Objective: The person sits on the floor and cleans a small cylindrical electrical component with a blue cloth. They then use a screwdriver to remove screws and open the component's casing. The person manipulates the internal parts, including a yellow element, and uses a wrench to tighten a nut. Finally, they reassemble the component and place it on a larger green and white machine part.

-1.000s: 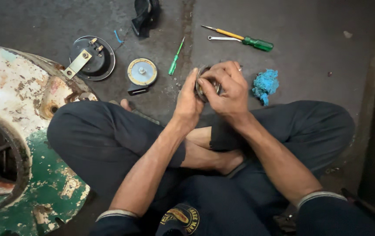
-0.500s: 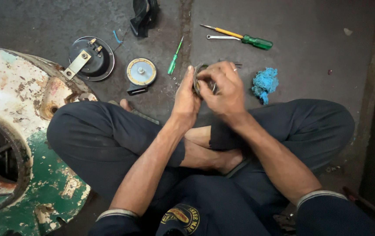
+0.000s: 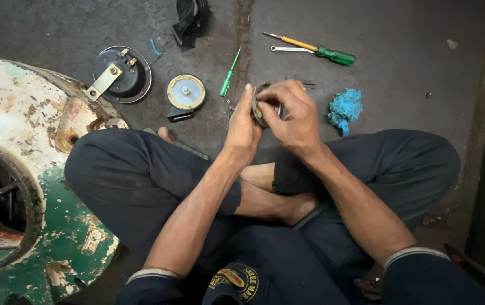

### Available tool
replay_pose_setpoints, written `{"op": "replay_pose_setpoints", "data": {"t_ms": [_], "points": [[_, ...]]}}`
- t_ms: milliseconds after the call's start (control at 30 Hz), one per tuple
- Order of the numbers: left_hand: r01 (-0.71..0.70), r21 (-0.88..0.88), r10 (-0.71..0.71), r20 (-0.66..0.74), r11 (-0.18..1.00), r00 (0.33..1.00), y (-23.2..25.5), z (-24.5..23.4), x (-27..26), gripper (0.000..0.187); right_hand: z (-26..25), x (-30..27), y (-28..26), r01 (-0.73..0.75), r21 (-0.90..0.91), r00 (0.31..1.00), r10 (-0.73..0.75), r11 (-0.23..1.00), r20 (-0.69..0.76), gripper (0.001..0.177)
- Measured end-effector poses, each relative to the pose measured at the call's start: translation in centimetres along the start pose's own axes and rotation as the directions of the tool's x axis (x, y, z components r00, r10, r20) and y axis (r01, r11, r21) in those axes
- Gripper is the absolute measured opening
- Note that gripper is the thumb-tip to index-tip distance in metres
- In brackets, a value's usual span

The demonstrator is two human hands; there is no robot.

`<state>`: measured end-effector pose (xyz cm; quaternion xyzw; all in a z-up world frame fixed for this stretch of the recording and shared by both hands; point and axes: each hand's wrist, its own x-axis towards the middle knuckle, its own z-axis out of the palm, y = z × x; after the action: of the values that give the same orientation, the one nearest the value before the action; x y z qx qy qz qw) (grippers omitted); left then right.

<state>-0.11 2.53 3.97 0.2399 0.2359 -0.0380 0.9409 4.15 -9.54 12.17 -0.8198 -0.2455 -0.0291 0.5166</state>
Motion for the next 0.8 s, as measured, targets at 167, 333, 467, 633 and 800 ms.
{"op": "replay_pose_setpoints", "data": {"t_ms": [167, 333, 467, 633, 800], "points": [[-0.004, 0.047, 0.006, -0.031, 0.999, 1.0, 0.1, 0.1, 0.2, 0.037, -0.1, 0.1, -0.1, -0.058, 0.036, 0.998, 0.057, 0.998, 0.022, 0.024], [0.035, 0.019, -0.035, -0.009, 0.999, 0.999, 0.1, 0.2, -0.2, 0.038, -0.2, 0.2, 0.6, 0.011, -0.005, 1.0, -0.011, 1.0, 0.017, 0.016], [0.047, 0.014, -0.047, 0.026, 0.999, 0.999, 0.3, 0.1, 0.0, 0.039, -0.1, 0.1, 1.1, 0.001, 0.077, 0.999, -0.003, 0.997, 0.036, 0.017], [0.045, 0.027, -0.045, -0.024, 0.999, 0.999, 0.4, -0.1, 0.4, 0.04, 0.3, -0.2, 1.3, -0.058, -0.008, 0.998, 0.058, 0.998, 0.029, 0.013], [0.044, 0.045, -0.042, -0.03, 0.998, 0.999, 0.6, -0.2, 0.4, 0.042, 0.4, -0.4, 1.6, -0.031, 0.045, 1.0, 0.031, 0.999, 0.004, 0.015]]}}
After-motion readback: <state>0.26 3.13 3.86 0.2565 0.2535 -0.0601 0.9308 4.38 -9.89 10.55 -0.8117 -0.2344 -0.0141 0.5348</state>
